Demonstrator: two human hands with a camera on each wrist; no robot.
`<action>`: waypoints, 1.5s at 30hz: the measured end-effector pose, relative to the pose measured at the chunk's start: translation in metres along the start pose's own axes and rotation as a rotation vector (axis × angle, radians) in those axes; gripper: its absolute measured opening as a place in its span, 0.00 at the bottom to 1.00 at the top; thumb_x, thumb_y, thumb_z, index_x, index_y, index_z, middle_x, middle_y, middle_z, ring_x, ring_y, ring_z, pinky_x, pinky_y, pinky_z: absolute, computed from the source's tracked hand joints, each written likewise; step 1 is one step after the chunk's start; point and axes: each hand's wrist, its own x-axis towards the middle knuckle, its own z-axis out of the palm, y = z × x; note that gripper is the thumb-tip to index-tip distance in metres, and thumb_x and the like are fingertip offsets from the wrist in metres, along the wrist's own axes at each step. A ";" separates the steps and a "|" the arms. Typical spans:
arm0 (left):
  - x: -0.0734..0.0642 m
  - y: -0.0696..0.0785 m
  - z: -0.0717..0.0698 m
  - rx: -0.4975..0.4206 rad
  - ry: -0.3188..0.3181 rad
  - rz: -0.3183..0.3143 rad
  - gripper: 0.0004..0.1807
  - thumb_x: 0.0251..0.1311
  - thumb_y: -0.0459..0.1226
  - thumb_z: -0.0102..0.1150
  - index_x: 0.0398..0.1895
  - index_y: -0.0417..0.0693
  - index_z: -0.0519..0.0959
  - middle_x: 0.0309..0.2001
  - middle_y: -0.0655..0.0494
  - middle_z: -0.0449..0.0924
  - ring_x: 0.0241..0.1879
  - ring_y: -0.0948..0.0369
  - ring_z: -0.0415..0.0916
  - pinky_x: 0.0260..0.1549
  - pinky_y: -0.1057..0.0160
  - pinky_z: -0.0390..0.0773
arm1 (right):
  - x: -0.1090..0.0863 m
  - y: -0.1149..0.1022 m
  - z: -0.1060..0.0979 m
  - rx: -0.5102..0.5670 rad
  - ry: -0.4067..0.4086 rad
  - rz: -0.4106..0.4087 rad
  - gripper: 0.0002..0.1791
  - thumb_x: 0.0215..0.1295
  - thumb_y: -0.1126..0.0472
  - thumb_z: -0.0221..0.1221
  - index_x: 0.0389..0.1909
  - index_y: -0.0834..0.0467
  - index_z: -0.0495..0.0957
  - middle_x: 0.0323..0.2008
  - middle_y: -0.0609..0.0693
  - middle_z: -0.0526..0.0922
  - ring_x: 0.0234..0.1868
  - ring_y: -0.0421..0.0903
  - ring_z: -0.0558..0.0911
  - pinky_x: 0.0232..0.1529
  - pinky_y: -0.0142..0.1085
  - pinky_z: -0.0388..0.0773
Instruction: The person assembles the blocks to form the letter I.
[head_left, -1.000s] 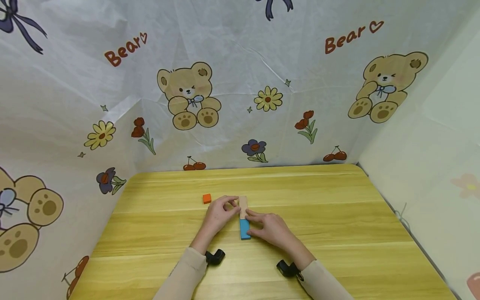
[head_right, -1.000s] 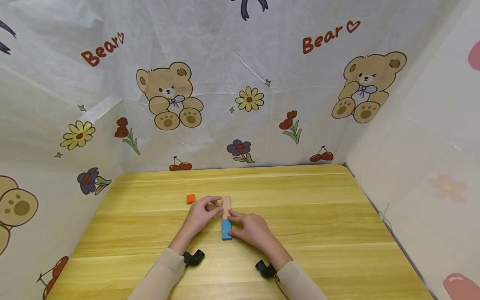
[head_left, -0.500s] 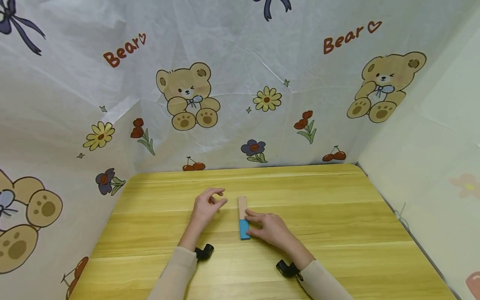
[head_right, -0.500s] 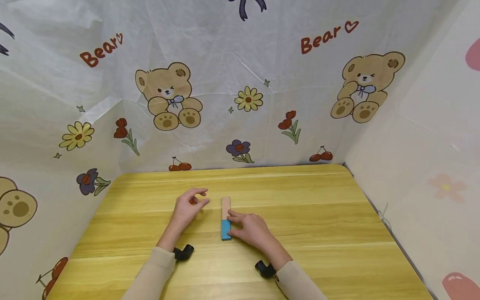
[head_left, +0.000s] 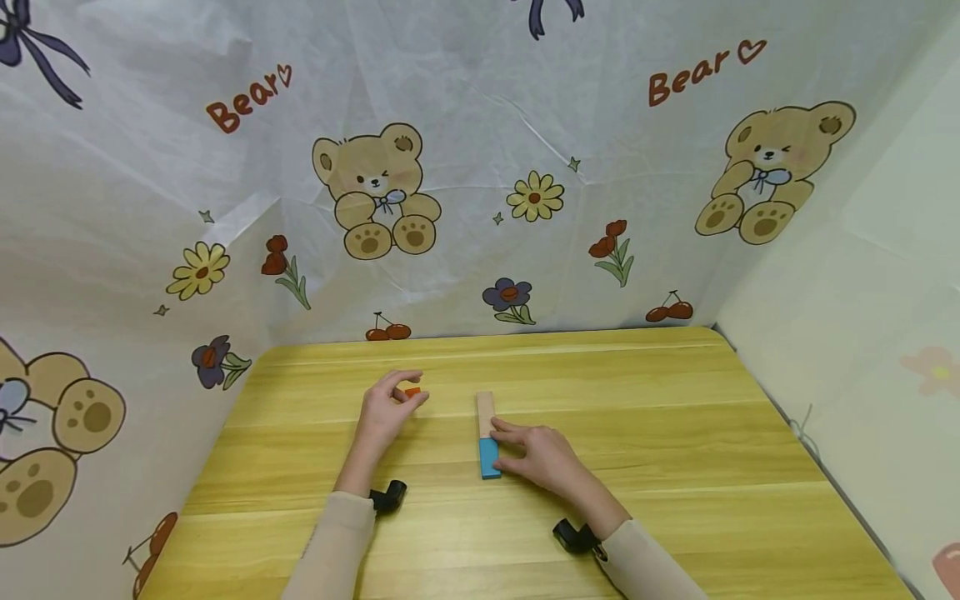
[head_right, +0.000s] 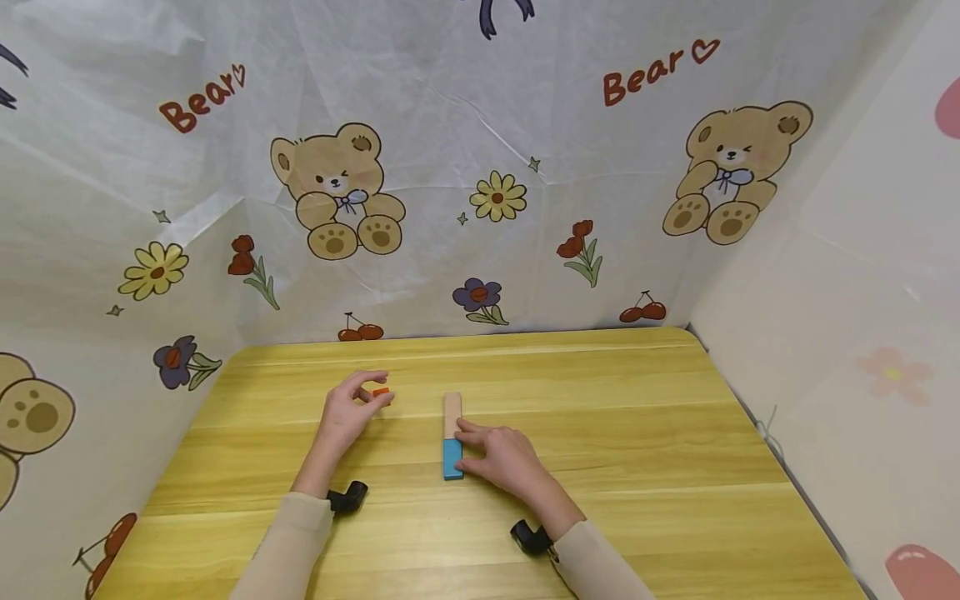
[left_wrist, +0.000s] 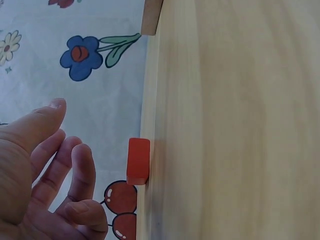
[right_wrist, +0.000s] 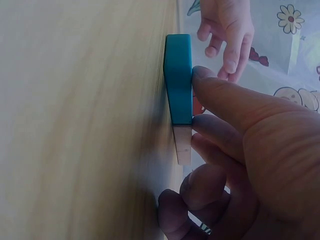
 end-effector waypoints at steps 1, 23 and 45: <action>0.000 -0.001 -0.001 0.001 -0.001 -0.005 0.18 0.63 0.39 0.77 0.56 0.57 0.88 0.55 0.54 0.87 0.35 0.61 0.77 0.26 0.69 0.74 | 0.000 0.000 0.000 -0.002 -0.001 0.004 0.30 0.67 0.47 0.72 0.68 0.49 0.82 0.73 0.40 0.77 0.18 0.32 0.54 0.23 0.29 0.52; 0.003 -0.022 -0.010 0.023 -0.062 -0.096 0.25 0.64 0.42 0.75 0.64 0.50 0.84 0.62 0.52 0.84 0.37 0.58 0.78 0.28 0.65 0.76 | 0.001 0.001 0.001 0.005 0.008 -0.002 0.29 0.67 0.48 0.72 0.68 0.50 0.82 0.73 0.42 0.77 0.17 0.33 0.51 0.23 0.29 0.51; 0.003 -0.029 -0.009 0.099 -0.068 -0.195 0.23 0.65 0.35 0.73 0.63 0.48 0.84 0.61 0.49 0.84 0.40 0.57 0.78 0.33 0.66 0.75 | 0.000 -0.002 -0.001 0.007 -0.004 0.029 0.30 0.66 0.47 0.72 0.68 0.48 0.82 0.73 0.40 0.77 0.19 0.32 0.59 0.24 0.29 0.54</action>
